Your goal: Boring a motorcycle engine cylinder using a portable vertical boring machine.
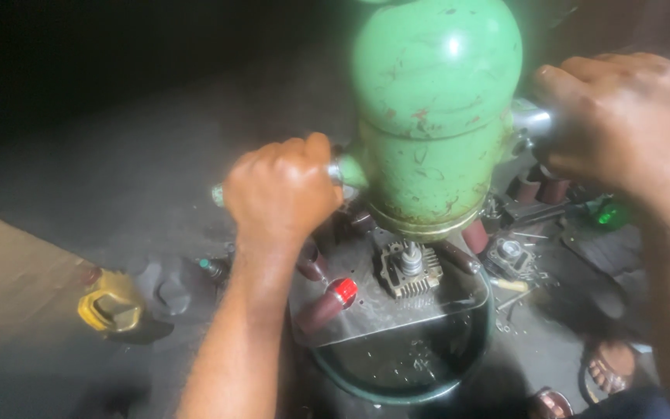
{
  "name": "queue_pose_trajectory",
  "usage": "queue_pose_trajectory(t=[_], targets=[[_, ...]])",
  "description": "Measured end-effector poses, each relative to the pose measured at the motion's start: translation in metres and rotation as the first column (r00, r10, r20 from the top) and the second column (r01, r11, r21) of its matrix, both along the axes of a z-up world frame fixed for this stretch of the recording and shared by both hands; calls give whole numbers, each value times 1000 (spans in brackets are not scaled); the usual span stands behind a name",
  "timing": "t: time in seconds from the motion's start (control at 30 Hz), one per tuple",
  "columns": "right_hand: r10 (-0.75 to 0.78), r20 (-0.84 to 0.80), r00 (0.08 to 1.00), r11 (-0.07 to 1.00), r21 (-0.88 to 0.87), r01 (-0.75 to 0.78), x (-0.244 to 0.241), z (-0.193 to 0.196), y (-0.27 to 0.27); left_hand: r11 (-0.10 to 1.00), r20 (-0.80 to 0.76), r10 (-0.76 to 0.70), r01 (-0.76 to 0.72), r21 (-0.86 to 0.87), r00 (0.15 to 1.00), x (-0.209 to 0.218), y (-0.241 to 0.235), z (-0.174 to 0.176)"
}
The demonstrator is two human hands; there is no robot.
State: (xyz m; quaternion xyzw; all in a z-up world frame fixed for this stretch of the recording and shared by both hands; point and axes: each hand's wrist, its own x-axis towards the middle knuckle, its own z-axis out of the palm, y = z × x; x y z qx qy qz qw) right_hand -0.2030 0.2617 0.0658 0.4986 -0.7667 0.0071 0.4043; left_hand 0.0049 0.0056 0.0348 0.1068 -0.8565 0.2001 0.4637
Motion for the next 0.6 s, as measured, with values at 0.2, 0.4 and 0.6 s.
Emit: queue_pose_trajectory(t=[0.2, 0.4, 0.6], targets=[[80, -27, 996, 992, -101, -82, 24, -6, -3, 998, -39, -62, 60, -35, 997, -4, -12, -14], [59, -36, 998, 991, -122, -63, 25, -16, -9, 997, -26, -78, 78, -14, 997, -5, -18, -29], [72, -24, 997, 989, -128, -74, 15, -34, -10, 998, -14, -56, 56, 6, 998, -4, -11, -44]])
